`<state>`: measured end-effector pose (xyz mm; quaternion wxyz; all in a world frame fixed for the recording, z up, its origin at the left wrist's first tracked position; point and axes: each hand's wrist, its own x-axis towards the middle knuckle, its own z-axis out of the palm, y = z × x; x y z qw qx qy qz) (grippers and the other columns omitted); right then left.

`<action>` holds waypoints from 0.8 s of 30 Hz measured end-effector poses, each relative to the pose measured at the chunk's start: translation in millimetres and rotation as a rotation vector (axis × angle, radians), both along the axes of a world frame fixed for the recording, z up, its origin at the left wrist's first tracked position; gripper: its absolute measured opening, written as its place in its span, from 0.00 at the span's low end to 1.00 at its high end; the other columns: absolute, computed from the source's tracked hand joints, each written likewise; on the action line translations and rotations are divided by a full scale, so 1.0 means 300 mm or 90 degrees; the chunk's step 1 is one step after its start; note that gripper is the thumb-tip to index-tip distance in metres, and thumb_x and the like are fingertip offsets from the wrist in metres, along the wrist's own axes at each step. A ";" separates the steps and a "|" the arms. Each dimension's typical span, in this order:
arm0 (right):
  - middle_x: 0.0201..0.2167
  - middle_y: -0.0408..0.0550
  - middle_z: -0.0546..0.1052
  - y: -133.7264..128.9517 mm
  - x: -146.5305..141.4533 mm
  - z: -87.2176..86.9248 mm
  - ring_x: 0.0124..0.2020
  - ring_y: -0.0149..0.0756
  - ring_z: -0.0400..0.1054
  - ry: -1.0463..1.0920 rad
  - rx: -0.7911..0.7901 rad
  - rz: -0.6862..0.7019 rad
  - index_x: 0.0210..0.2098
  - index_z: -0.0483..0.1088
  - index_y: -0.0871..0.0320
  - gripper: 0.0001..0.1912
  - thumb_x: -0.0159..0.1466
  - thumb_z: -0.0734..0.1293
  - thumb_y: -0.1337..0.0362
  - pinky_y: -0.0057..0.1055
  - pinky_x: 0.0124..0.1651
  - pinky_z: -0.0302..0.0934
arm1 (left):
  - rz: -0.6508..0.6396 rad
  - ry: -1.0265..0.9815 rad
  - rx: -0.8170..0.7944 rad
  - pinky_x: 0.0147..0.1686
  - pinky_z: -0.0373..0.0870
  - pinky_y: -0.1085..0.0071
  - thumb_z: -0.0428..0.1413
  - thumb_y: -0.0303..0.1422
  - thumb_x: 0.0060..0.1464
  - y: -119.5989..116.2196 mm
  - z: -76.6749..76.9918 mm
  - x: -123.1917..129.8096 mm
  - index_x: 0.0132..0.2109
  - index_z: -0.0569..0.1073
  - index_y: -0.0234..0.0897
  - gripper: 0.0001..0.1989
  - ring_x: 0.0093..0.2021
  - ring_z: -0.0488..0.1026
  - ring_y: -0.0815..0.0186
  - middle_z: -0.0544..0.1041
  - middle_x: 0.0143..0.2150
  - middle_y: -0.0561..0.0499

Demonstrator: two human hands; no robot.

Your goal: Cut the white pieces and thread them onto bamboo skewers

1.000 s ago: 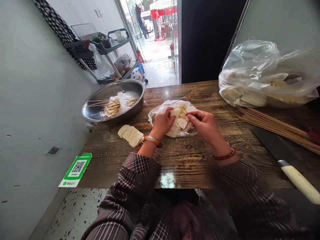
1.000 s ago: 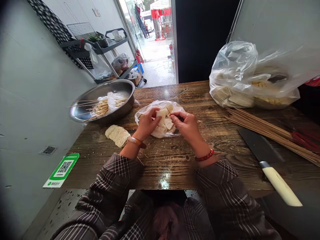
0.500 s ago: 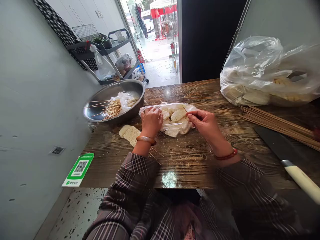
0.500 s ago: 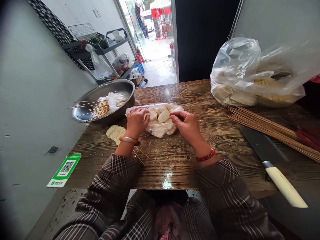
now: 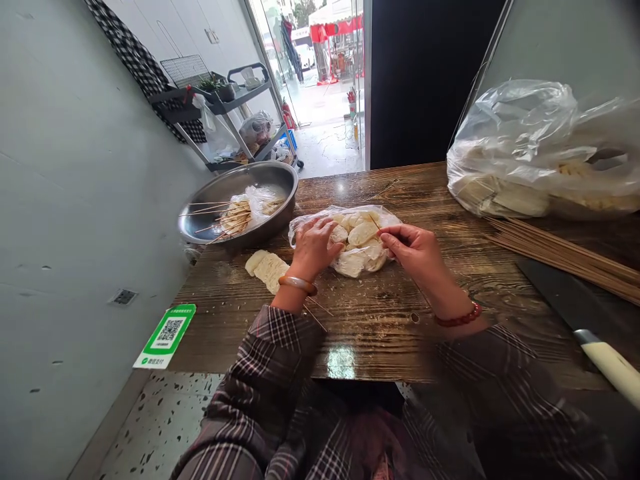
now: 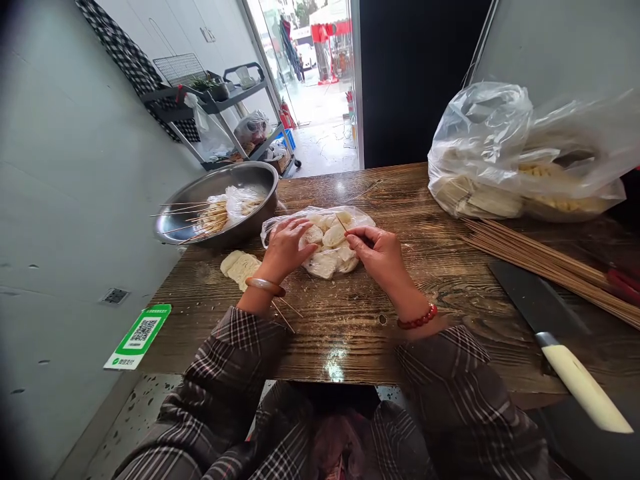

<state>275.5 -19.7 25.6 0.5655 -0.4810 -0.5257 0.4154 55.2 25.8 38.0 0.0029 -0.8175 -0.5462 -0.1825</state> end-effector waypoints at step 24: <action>0.24 0.44 0.78 -0.013 -0.010 0.006 0.22 0.29 0.66 0.003 0.018 0.036 0.35 0.80 0.59 0.16 0.57 0.73 0.51 0.28 0.25 0.60 | -0.108 -0.910 -0.396 0.40 0.80 0.65 0.65 0.51 0.51 -0.032 0.017 0.041 0.44 0.76 0.37 0.23 0.33 0.80 0.67 0.80 0.39 0.49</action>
